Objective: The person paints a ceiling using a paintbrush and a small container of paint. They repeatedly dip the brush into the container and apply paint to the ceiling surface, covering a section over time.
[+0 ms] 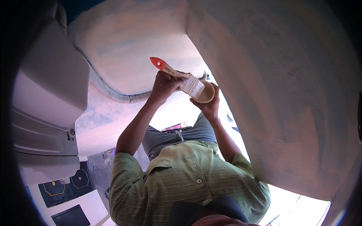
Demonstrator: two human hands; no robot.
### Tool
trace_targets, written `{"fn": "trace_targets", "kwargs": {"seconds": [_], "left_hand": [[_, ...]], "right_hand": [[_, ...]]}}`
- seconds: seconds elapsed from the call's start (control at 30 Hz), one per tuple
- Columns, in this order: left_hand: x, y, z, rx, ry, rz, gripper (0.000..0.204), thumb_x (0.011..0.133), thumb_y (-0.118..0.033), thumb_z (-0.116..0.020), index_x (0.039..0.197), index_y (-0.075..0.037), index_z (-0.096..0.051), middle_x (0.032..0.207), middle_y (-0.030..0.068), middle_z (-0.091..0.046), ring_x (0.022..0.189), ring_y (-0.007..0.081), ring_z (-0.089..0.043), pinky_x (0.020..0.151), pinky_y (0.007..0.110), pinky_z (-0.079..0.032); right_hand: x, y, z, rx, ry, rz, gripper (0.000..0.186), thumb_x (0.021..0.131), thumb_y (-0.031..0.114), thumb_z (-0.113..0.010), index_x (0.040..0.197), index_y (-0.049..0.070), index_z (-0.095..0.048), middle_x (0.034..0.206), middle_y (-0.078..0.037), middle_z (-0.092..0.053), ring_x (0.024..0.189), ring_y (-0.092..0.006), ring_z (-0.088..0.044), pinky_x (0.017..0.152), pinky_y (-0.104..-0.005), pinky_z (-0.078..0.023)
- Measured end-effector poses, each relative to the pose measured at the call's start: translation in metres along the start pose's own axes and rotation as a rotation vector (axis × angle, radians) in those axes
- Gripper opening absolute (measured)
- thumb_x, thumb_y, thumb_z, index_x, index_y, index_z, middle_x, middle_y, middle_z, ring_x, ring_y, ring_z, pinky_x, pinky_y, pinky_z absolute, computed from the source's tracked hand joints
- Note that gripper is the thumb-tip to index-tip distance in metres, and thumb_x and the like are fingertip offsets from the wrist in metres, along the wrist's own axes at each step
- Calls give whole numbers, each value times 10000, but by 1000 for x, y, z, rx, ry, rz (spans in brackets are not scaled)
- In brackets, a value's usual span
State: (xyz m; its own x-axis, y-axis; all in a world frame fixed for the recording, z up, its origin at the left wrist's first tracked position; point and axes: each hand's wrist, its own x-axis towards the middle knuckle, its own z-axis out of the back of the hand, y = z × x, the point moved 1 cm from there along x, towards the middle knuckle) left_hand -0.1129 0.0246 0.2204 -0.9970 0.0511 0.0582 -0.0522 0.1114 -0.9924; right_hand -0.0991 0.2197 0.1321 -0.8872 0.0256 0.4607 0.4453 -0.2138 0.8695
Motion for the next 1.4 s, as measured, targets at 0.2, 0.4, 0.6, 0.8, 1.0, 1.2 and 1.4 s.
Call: {"fn": "trace_targets", "kwargs": {"seconds": [0.2, 0.4, 0.6, 0.8, 1.0, 1.2, 1.4], "left_hand": [[0, 1, -2, 54, -38, 11, 309, 794, -34, -749, 1043, 103, -629, 935, 196, -701, 825, 236, -729, 686, 315, -646], [4, 8, 2, -17, -33, 40, 375, 789, -86, -768, 1073, 88, -597, 945, 178, -686, 808, 235, -729, 686, 324, -650], [3, 13, 5, -12, -42, 95, 361, 806, -71, -744, 1082, 107, -594, 976, 203, -686, 819, 257, -730, 702, 345, -653], [2, 8, 3, -37, -19, 91, 334, 820, -56, -722, 1066, 136, -601, 968, 218, -691, 831, 279, -730, 719, 358, -653], [4, 15, 3, 32, -43, 75, 304, 839, -48, -707, 1067, 130, -614, 966, 215, -692, 828, 271, -729, 721, 350, -650], [0, 12, 0, -4, -30, 72, 290, 838, -50, -712, 1054, 121, -620, 955, 200, -692, 808, 250, -728, 709, 331, -647], [-3, 9, 1, -82, -41, 8, 316, 820, -62, -754, 1055, 110, -632, 960, 178, -693, 849, 218, -718, 699, 329, -647]], "right_hand": [[-2, 0, 0, -35, 15, -16, 873, 600, 192, -944, 1291, 77, -424, 1201, -125, -592, 1124, -274, -606, 952, -396, -514], [-6, -1, 3, -57, 18, -12, 873, 595, 190, -944, 1289, 71, -427, 1206, -125, -588, 1128, -276, -603, 952, -398, -510], [-7, -4, 6, -58, 11, -9, 857, 597, 176, -942, 1274, 62, -430, 1212, -128, -592, 1131, -271, -599, 963, -396, -502], [-6, -10, 6, -77, -7, 11, 844, 596, 167, -943, 1264, 59, -439, 1213, -127, -599, 1134, -262, -599, 970, -394, -498], [-7, -7, 5, -35, -8, 2, 855, 593, 168, -945, 1273, 59, -437, 1215, -131, -600, 1132, -266, -601, 968, -393, -499], [-8, -8, 3, -46, -11, 7, 856, 593, 165, -944, 1276, 63, -438, 1206, -133, -604, 1127, -273, -605, 962, -399, -504], [-16, -15, 3, -94, -17, -79, 856, 596, 202, -947, 1266, 52, -436, 1177, -148, -598, 1104, -282, -611, 926, -402, -517]]}}
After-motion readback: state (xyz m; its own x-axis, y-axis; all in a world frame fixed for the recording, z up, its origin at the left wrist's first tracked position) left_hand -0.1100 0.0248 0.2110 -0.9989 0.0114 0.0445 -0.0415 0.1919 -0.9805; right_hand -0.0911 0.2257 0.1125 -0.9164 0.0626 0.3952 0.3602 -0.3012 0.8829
